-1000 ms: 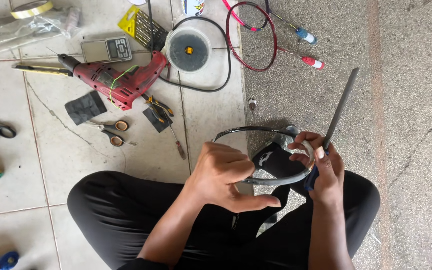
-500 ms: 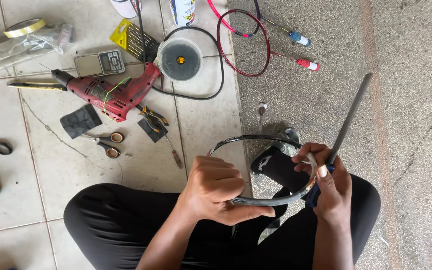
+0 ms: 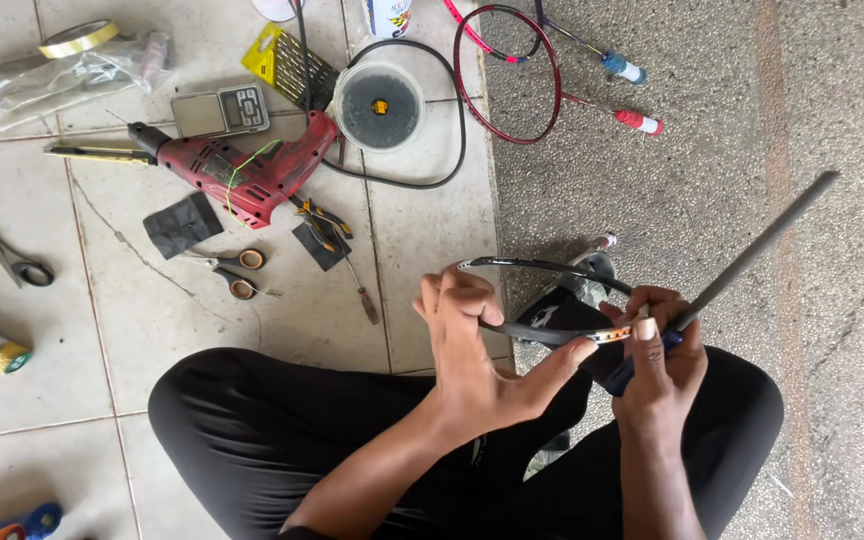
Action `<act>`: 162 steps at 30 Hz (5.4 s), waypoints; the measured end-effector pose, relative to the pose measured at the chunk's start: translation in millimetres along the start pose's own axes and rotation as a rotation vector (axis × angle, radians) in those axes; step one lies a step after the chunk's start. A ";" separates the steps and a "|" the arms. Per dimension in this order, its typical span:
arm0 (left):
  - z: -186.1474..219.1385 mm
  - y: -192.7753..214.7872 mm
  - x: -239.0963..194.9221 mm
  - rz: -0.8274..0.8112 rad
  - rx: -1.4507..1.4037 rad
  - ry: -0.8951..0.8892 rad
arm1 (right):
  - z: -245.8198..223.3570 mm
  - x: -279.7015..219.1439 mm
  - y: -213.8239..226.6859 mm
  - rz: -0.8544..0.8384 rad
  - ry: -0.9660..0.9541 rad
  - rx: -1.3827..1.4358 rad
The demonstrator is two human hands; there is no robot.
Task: The person sits on the floor and uses a metal file to smooth the frame of a badminton racket. They rotate the racket to file different sections of the frame. The person then picks up a yellow stringing tool and places it against the racket frame, appearing to measure or align it.
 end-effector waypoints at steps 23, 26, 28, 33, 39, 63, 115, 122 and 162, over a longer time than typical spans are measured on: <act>-31.3 -5.4 -8.2 0.017 -0.417 -0.215 | 11.1 7.1 7.4 -0.026 0.078 0.114; -36.1 -8.5 -12.5 0.043 -0.436 -0.228 | 13.8 7.6 11.0 -0.020 0.065 0.126; -33.0 -6.7 -10.2 0.060 -0.448 -0.232 | 11.7 7.8 9.1 -0.010 0.055 0.138; -40.3 -6.5 -13.7 0.064 -0.391 -0.248 | 10.9 8.3 5.0 -0.030 0.038 0.167; -31.4 -0.8 -3.3 0.080 -0.379 -0.265 | 2.6 8.0 -3.1 -0.027 0.040 0.158; -44.4 -7.6 -5.0 0.058 -0.453 -0.193 | 36.5 9.7 34.9 0.018 0.041 0.021; -110.1 -20.9 -48.3 -0.079 -0.465 -0.507 | -17.2 1.7 36.9 0.011 0.387 0.263; -115.3 -23.3 -49.4 -0.025 -0.440 -0.554 | -17.0 -1.0 37.3 0.055 0.349 0.218; -65.9 0.7 -34.9 -0.222 -0.336 -0.653 | 0.5 21.1 17.0 0.175 0.191 0.309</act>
Point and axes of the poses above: each hand's wrist, its own x-axis towards the middle knuckle, its own y-axis out of the back of the hand, z = x × y, the point moved 2 cm from there along x, towards the middle knuckle, and after that the axes turned 2 degrees about -z, right-handed, at the moved point
